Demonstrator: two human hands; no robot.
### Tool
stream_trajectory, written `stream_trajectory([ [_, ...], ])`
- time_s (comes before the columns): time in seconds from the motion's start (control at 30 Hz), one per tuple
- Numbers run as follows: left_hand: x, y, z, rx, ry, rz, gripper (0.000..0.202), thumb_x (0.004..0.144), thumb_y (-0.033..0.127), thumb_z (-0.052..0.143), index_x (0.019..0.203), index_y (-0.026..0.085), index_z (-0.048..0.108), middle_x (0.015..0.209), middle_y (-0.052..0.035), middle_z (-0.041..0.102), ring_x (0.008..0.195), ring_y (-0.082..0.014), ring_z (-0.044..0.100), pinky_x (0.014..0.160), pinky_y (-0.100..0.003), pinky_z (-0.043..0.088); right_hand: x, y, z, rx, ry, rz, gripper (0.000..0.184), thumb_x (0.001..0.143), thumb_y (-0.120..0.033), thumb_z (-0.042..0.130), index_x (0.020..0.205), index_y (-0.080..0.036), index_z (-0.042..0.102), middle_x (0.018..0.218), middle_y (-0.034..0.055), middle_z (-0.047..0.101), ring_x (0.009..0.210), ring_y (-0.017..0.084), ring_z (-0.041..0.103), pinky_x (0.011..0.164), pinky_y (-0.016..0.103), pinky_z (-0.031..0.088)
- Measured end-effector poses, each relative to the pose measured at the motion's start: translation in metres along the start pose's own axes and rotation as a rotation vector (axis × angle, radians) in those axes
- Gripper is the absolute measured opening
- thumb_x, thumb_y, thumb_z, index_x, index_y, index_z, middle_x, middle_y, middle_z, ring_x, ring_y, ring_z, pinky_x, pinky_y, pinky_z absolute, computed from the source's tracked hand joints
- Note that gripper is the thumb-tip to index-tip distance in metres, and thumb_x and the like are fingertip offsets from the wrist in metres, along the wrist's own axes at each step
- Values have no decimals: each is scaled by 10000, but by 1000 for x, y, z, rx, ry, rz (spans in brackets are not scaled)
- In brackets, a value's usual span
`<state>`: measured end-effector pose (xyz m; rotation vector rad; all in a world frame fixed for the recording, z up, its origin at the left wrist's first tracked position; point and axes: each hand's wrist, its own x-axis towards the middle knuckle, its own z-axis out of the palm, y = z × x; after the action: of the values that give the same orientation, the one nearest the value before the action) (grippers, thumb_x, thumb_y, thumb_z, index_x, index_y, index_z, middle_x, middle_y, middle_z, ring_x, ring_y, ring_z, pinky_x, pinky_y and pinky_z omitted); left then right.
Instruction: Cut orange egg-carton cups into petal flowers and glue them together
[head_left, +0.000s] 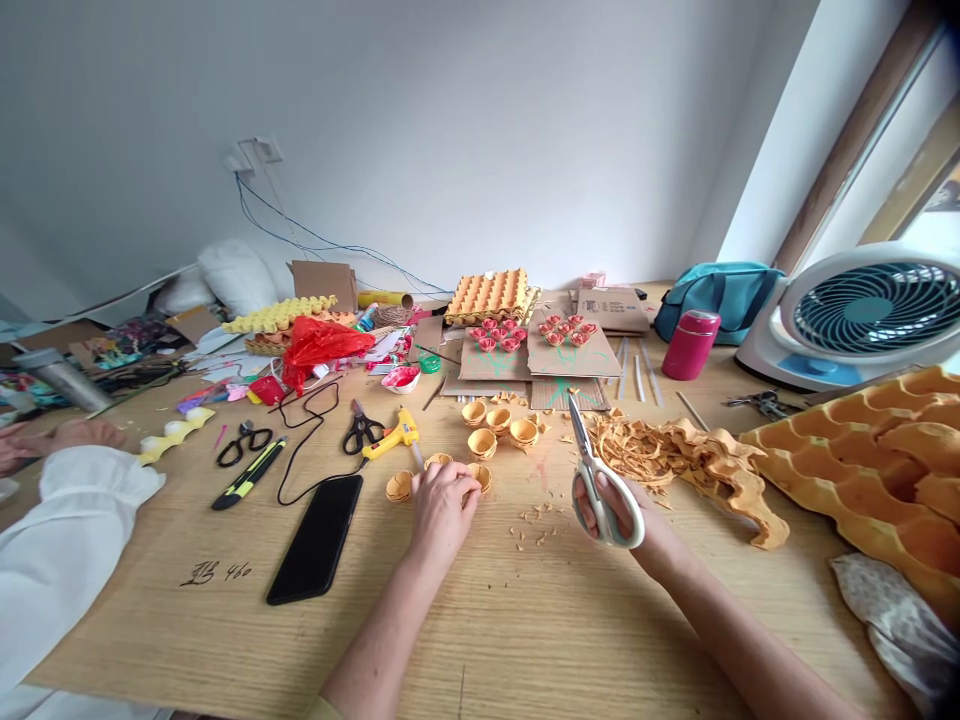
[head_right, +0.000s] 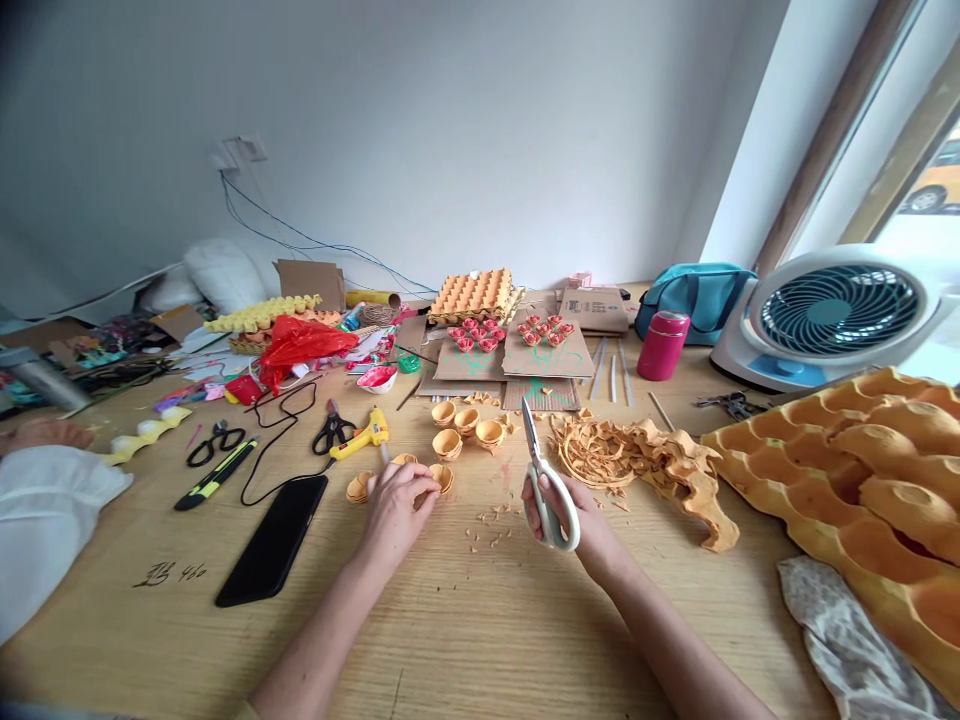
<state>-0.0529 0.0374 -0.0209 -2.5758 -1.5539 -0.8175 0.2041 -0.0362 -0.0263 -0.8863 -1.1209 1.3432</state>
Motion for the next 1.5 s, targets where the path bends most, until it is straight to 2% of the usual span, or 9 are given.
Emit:
stream_trajectory([
  [0.17, 4, -9, -12, -72, 44, -23, 162, 870, 208, 622, 937, 270, 756, 1064, -42, 737, 1004, -266, 607, 838, -423, 398, 0, 0, 1, 3, -2, 7, 427, 914, -608, 569, 908, -186, 633, 615, 0, 557, 519, 132, 484, 481, 252, 352],
  [0.3, 2, -36, -41, -124, 281, -138, 200, 908, 206, 522, 922, 232, 720, 1029, -54, 730, 992, -246, 634, 901, -389, 449, -1, -3, 2, -21, 33, -12, 430, 903, -623, 573, 905, -197, 630, 603, -4, 556, 508, 133, 477, 480, 256, 355],
  [0.4, -13, -50, -51, -113, 245, -142, 163, 893, 229, 547, 911, 236, 708, 977, -44, 724, 959, -236, 643, 894, -366, 466, -2, -6, 4, -67, 44, -6, 451, 894, -642, 568, 895, -194, 623, 607, 0, 557, 509, 135, 473, 484, 262, 362],
  [0.53, -36, -48, -40, 57, 59, -131, 137, 820, 275, 690, 954, 276, 714, 1076, -37, 714, 999, -274, 612, 844, -400, 439, -4, -11, 5, -241, -11, 12, 462, 892, -643, 557, 851, -184, 599, 605, -4, 552, 522, 131, 464, 496, 255, 358],
  [0.67, -42, -41, -27, 113, -4, -98, 65, 836, 201, 650, 843, 253, 688, 1042, -38, 718, 998, -273, 607, 795, -388, 426, -5, -12, 10, -674, -34, -96, 315, 911, -452, 595, 739, -188, 583, 620, -18, 530, 576, 126, 447, 545, 248, 333],
  [0.9, -44, -50, -29, -113, 178, -97, 94, 888, 223, 566, 816, 231, 626, 903, -51, 706, 879, -243, 622, 824, -374, 470, -32, -13, 35, -1346, -138, -181, 168, 864, -265, 594, 720, -195, 541, 705, 26, 605, 603, 149, 506, 647, 296, 345],
  [1.2, -46, -53, -22, -338, 248, -79, 114, 878, 288, 566, 804, 222, 623, 842, -34, 692, 840, -225, 653, 795, -344, 492, -78, -4, 75, -1646, -206, 4, 44, 826, -242, 582, 819, -199, 579, 831, 36, 691, 701, 189, 628, 716, 303, 384],
  [1.3, -46, -52, -22, -378, 235, -66, 119, 875, 296, 568, 808, 221, 631, 831, -31, 695, 816, -216, 659, 770, -330, 498, -62, -6, 64, -1702, -149, 51, 97, 859, -302, 567, 850, -210, 594, 831, 30, 708, 695, 183, 648, 698, 299, 375],
  [1.5, -45, -48, -21, -392, 214, -50, 124, 875, 291, 574, 793, 220, 634, 811, -23, 691, 802, -207, 657, 768, -318, 498, -41, -21, 14, -1800, 181, 209, 226, 941, -354, 464, 895, -174, 593, 831, 107, 717, 692, 222, 662, 601, 299, 311],
])
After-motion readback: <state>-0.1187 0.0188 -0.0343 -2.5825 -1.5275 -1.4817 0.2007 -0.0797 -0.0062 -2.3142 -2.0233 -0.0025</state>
